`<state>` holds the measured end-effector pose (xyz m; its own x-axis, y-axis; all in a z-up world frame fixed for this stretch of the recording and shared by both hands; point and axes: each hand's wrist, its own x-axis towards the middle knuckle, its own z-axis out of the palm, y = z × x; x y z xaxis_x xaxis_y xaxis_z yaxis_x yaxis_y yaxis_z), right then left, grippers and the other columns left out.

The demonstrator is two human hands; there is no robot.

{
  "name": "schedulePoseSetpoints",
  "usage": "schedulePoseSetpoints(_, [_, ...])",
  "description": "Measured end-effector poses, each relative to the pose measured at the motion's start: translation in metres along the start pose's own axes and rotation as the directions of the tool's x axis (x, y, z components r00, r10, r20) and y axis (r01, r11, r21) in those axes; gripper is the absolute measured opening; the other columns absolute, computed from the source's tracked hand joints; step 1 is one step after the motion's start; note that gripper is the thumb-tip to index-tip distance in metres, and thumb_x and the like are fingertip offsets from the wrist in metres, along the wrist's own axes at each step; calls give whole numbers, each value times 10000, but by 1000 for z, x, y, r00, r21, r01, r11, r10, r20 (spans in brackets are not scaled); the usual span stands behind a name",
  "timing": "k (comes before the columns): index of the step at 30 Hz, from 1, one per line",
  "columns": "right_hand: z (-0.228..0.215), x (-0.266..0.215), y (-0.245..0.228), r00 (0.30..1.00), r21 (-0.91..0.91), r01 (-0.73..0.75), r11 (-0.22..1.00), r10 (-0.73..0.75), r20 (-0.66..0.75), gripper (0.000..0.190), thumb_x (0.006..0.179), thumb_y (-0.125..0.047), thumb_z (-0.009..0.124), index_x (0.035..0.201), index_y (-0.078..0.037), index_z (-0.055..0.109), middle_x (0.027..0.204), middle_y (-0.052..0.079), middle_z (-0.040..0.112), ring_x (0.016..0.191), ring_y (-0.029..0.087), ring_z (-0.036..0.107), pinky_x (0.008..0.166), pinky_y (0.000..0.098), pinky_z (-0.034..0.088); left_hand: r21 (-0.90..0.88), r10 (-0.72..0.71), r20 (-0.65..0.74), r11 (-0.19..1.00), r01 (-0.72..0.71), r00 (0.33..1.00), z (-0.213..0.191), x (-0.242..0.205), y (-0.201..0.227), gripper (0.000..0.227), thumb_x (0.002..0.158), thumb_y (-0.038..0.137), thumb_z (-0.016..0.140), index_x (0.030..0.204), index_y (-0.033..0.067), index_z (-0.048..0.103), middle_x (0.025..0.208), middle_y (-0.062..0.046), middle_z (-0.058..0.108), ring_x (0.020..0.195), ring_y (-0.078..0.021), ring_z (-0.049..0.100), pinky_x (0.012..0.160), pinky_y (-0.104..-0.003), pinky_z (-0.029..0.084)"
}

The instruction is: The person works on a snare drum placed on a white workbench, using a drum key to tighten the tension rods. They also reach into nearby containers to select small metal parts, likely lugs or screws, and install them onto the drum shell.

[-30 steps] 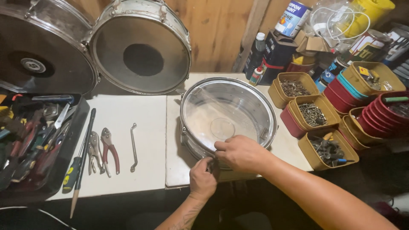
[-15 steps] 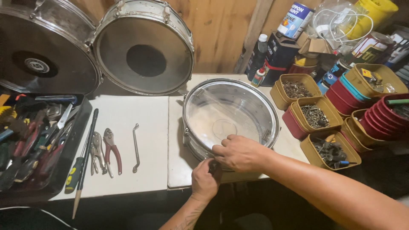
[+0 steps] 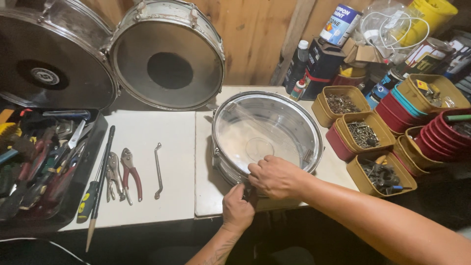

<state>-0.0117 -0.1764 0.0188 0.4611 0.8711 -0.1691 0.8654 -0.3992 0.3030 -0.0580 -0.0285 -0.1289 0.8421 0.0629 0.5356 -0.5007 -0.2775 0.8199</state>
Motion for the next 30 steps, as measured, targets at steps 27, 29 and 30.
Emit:
schedulePoseSetpoints(27, [-6,-48,18,549,441,-795,418,805,227,740,1035,-616,333,686,-66,684,819,91,689,828,314,665,767,485,475,91,-78,-3,993,78,997,7,-5,-10,119,770,135,687,873,111,742,640,-3,610,638,-215,615,659,-385,514])
schedulePoseSetpoints(29, [6,-72,26,456,532,-770,353,887,71,622,1025,-533,498,658,-50,635,730,124,630,766,344,630,724,497,440,75,-183,-5,980,183,983,6,-6,-12,127,756,164,701,869,137,754,613,33,561,610,-169,587,644,-354,518])
schedulePoseSetpoints(30, [13,-91,23,454,536,-768,352,888,67,622,1025,-533,498,658,-50,635,730,124,630,766,344,630,724,497,440,78,-178,-4,981,178,984,10,-13,-14,127,756,164,701,869,137,754,613,33,561,610,-169,587,644,-354,518])
